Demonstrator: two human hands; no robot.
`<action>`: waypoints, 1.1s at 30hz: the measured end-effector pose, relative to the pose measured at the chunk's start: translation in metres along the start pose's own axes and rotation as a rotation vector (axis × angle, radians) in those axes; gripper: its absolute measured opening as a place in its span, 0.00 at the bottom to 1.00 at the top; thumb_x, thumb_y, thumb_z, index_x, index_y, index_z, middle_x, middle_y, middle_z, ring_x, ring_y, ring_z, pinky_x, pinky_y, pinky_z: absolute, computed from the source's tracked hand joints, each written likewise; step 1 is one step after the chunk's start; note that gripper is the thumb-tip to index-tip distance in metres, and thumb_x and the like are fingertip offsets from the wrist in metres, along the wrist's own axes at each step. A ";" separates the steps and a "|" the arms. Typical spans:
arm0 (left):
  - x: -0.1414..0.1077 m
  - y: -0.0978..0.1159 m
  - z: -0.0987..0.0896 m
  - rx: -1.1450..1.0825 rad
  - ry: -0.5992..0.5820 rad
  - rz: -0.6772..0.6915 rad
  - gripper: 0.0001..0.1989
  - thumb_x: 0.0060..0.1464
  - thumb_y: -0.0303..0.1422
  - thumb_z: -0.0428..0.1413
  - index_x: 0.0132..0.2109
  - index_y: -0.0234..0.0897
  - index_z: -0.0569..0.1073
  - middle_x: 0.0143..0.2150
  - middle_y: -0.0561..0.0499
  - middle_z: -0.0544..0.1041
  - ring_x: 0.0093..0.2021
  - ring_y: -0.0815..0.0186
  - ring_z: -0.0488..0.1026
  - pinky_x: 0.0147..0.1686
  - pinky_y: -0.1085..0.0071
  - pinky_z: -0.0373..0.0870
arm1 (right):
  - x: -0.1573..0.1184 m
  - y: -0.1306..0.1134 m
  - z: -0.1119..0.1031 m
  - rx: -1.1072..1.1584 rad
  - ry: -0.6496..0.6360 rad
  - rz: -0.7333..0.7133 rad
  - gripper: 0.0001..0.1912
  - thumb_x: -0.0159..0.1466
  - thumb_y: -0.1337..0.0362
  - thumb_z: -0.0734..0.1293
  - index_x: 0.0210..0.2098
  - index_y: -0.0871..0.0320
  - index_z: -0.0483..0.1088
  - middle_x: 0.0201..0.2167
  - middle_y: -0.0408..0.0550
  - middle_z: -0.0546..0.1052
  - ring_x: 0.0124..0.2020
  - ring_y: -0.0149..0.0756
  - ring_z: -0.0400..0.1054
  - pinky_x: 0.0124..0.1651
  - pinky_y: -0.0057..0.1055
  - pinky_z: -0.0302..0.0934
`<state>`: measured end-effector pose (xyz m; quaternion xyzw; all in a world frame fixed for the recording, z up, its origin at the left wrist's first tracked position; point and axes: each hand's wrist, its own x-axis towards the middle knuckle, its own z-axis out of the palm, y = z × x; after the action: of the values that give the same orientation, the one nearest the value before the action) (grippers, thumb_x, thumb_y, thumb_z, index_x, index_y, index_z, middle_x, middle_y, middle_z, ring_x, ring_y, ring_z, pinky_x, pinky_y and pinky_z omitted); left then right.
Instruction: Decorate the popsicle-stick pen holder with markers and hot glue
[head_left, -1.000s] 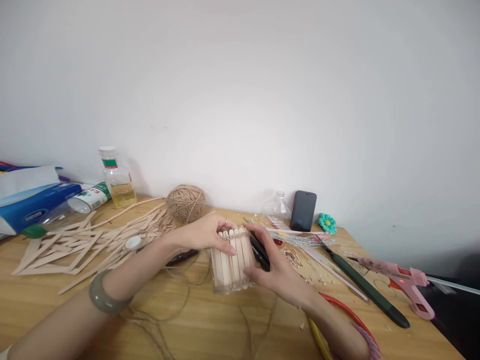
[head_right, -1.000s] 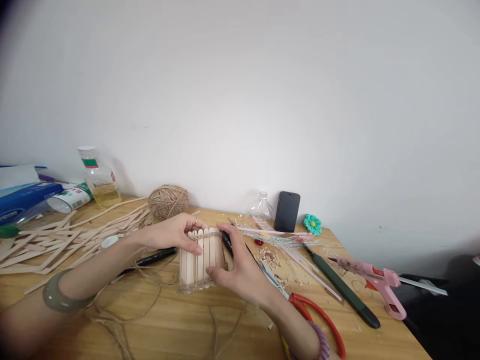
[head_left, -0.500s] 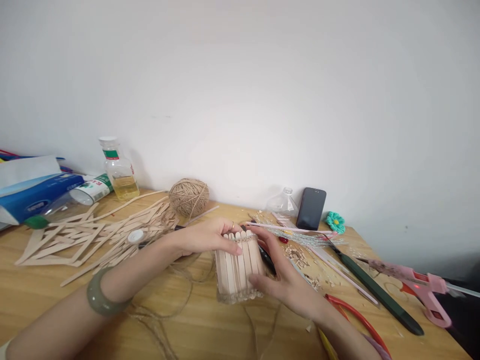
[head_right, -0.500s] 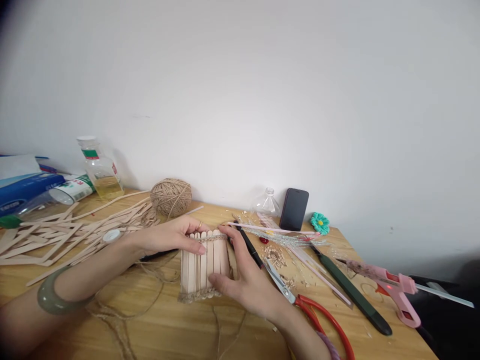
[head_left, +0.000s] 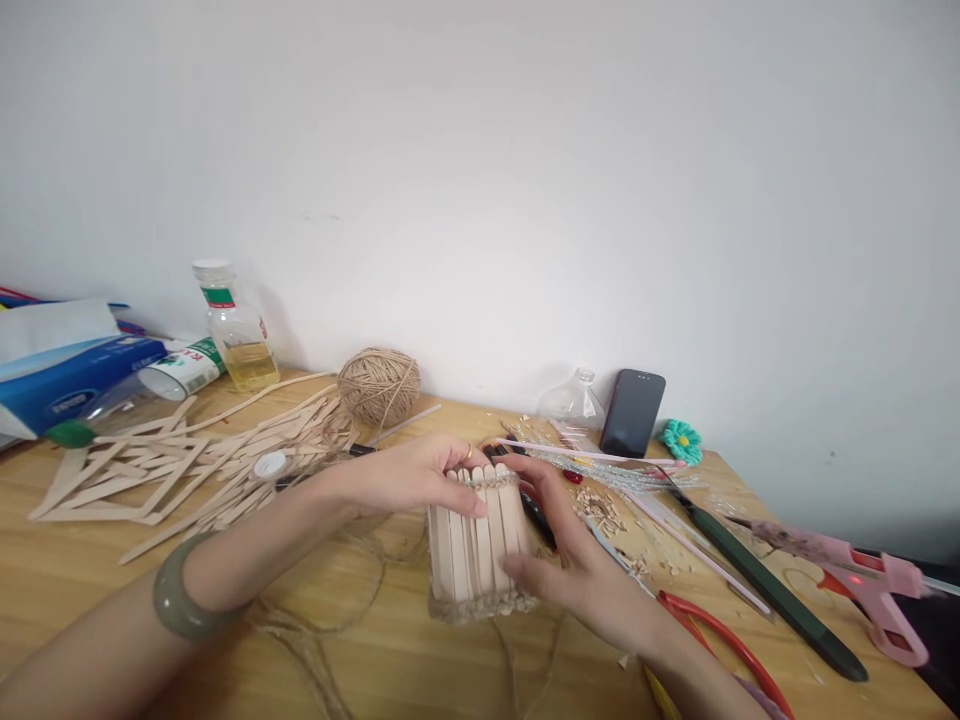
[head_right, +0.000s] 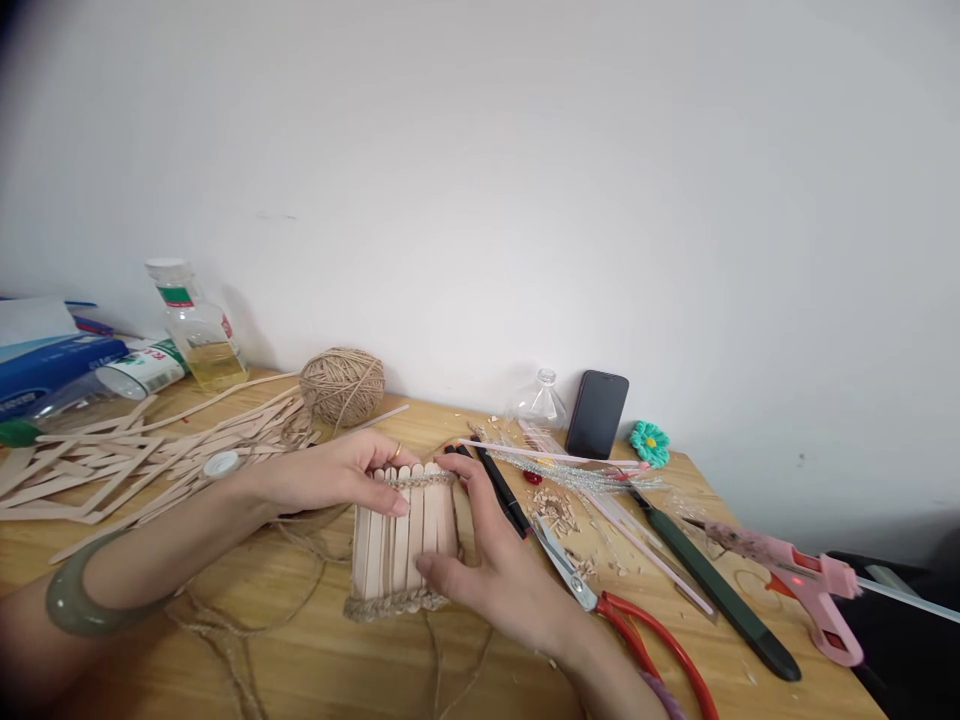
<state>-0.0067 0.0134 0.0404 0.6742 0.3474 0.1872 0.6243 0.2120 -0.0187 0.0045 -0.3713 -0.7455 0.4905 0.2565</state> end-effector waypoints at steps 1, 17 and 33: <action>-0.001 0.001 -0.001 0.013 0.003 0.007 0.11 0.44 0.34 0.59 0.37 0.34 0.76 0.32 0.54 0.76 0.35 0.64 0.70 0.36 0.73 0.65 | 0.000 -0.001 -0.001 -0.011 -0.003 -0.017 0.33 0.62 0.61 0.67 0.61 0.45 0.47 0.62 0.47 0.55 0.65 0.42 0.46 0.66 0.44 0.42; 0.003 -0.019 -0.029 0.896 0.548 0.268 0.10 0.57 0.33 0.53 0.43 0.38 0.76 0.44 0.49 0.80 0.49 0.57 0.71 0.63 0.51 0.44 | -0.012 0.018 -0.082 -0.266 0.767 0.018 0.13 0.57 0.52 0.65 0.35 0.54 0.72 0.41 0.51 0.76 0.44 0.44 0.69 0.44 0.39 0.64; 0.024 -0.054 -0.039 1.386 0.722 0.328 0.09 0.59 0.32 0.53 0.41 0.42 0.78 0.40 0.49 0.80 0.47 0.56 0.70 0.53 0.55 0.60 | -0.024 0.057 -0.094 -0.957 0.576 0.222 0.09 0.60 0.62 0.60 0.30 0.54 0.71 0.32 0.47 0.79 0.32 0.43 0.72 0.31 0.35 0.60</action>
<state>-0.0296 0.0568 -0.0104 0.8490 0.4619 0.2250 -0.1234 0.3129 0.0266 -0.0119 -0.6410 -0.7411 0.0009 0.1996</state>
